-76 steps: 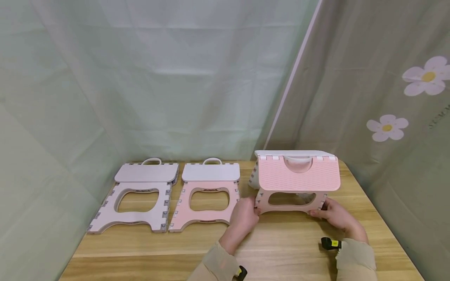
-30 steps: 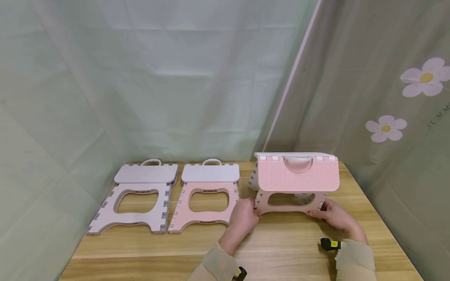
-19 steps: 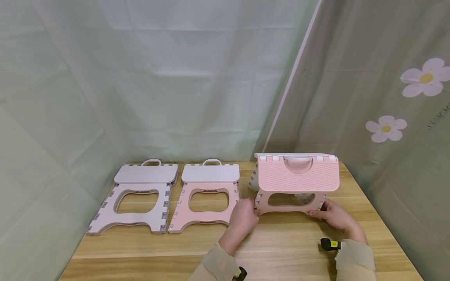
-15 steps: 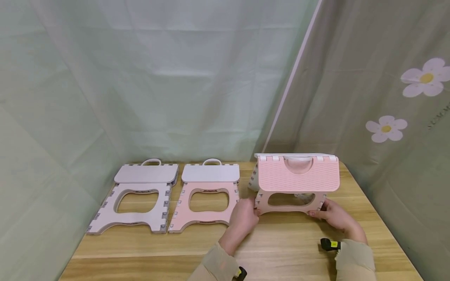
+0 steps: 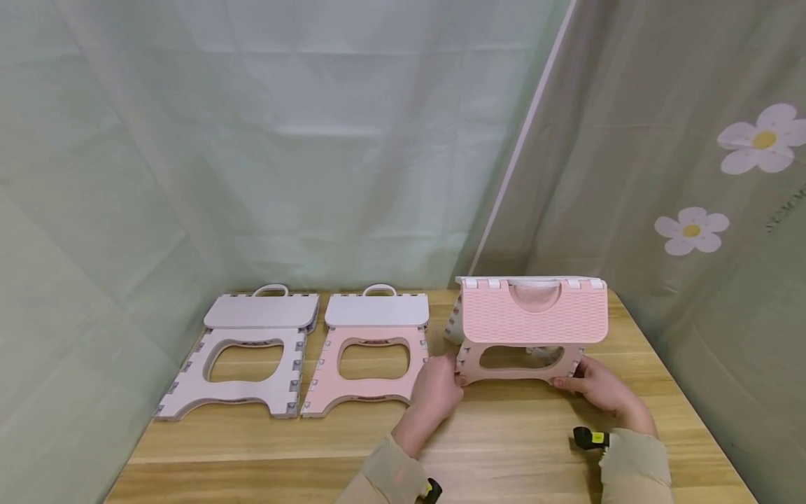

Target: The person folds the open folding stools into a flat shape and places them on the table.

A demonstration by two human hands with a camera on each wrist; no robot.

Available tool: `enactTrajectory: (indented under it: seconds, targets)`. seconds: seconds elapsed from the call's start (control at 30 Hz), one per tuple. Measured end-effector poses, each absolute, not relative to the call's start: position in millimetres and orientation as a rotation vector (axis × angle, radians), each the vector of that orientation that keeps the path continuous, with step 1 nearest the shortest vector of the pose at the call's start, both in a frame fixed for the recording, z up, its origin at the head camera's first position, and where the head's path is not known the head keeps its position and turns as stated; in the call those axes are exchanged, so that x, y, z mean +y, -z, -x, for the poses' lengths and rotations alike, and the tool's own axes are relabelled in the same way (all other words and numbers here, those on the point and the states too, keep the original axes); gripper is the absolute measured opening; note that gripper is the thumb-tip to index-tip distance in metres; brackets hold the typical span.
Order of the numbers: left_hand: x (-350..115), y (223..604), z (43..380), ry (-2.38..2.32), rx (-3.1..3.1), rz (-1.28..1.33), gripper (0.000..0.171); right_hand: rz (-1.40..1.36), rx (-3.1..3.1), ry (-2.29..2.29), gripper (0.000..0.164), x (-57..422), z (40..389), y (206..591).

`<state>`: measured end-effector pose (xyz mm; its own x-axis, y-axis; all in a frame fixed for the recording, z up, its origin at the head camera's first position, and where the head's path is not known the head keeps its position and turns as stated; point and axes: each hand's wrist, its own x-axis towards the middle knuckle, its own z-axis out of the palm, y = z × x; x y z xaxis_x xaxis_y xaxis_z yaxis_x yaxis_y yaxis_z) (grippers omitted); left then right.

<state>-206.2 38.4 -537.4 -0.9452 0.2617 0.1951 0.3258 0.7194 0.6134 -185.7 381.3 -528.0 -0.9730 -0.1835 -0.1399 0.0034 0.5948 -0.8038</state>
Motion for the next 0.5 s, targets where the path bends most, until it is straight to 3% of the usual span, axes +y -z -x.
enactTrajectory:
  seconds: [0.5]
  targets:
    - [38.6, 537.7, 206.0, 1.027, -2.823, 0.489, 0.02, 0.155, 2.624, 1.317, 0.042, 381.7, 187.2, 530.1]
